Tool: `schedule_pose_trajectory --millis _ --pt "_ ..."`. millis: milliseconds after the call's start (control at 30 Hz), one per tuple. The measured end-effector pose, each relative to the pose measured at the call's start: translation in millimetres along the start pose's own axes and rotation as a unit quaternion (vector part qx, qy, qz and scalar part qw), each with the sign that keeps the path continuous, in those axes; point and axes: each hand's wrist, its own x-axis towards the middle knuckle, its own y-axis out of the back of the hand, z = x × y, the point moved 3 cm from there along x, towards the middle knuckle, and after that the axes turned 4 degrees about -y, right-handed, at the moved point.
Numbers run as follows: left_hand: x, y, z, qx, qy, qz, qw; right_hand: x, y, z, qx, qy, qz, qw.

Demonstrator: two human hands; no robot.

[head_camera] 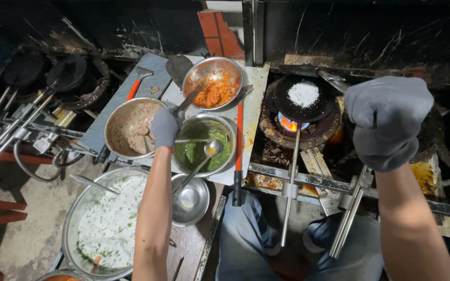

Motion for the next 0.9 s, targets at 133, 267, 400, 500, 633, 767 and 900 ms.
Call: schedule_pose_trajectory --millis 133,267,400,500,633,767,900 --pt "7.6 -21.2 -7.9 0.032 0.016 -0.054 0.998 1.5 -0.9 1.6 -0.015 0.009 0.005 1.0" --pt "21.0 -29.9 -8.8 0.035 0.033 -0.071 0.996 2.9 -2.8 -2.4 -0.026 0.008 0.008 1.0" --pt "17.1 -23.5 -11.3 0.029 0.002 -0.012 1.0 2.4 -1.4 -5.6 -0.066 -0.003 -0.006 0.998" --pt "3.3 -13.6 -2.8 0.031 -0.024 0.016 0.999 -1.4 -1.0 1.9 -0.008 0.007 0.016 1.0" --pt "-13.2 9.4 5.6 -0.03 -0.008 0.052 0.998 -7.6 0.9 6.5 -0.004 -0.005 0.019 1.0" --pt "-15.5 18.1 7.8 0.023 -0.032 -0.003 0.999 -9.1 1.9 11.8 0.029 0.0 0.026 0.999" --pt "-16.0 13.9 2.2 -0.007 -0.032 0.01 0.999 -10.4 2.6 10.2 0.005 -0.018 0.003 1.0"
